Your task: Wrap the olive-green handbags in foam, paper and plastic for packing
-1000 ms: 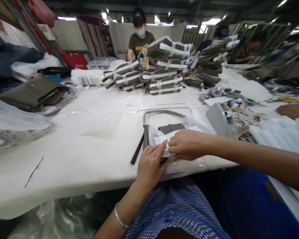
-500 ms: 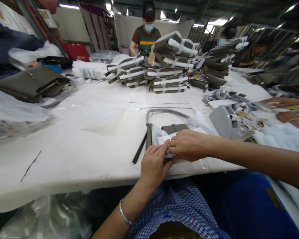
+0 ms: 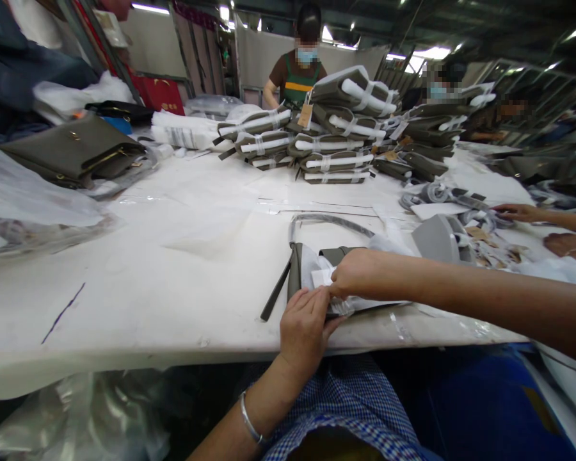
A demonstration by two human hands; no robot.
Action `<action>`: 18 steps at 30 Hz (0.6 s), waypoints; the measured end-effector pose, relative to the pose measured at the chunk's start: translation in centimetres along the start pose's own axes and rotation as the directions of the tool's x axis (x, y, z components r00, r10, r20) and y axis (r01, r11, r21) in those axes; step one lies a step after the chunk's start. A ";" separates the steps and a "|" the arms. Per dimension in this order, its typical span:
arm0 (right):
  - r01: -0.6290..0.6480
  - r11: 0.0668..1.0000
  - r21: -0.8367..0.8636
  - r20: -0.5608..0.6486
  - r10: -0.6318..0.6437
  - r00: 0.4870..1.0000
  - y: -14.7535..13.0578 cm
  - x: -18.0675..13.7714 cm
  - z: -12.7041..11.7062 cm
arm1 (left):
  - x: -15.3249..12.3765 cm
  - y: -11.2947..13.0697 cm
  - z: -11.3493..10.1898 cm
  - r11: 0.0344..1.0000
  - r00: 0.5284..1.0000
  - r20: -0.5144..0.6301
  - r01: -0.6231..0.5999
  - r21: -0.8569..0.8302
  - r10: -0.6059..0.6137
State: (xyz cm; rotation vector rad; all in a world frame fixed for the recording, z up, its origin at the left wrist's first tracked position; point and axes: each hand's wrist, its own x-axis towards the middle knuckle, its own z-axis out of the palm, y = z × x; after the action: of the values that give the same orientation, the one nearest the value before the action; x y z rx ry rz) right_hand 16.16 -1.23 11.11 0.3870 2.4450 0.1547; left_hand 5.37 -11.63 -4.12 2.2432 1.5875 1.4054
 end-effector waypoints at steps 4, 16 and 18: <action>-0.013 0.998 0.060 0.007 0.013 1.000 0.7 1.1 0.4 | 0.0 -0.1 0.2 1.000 0.999 -0.031 0.028 0.004 -0.028; 0.009 0.965 0.261 0.053 -0.023 0.998 1.8 1.6 -0.5 | 0.1 0.1 0.2 0.993 0.997 -0.044 0.060 0.103 -0.056; 0.013 0.966 0.260 0.018 -0.019 1.000 2.3 1.1 -0.6 | 0.3 0.3 0.0 0.995 0.998 -0.032 0.056 0.085 -0.053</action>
State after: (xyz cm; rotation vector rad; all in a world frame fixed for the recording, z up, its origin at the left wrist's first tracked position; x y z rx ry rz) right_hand 15.55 1.28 11.41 0.4799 2.4532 -0.1789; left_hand 5.64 -11.55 -3.77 2.2162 1.7372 1.3896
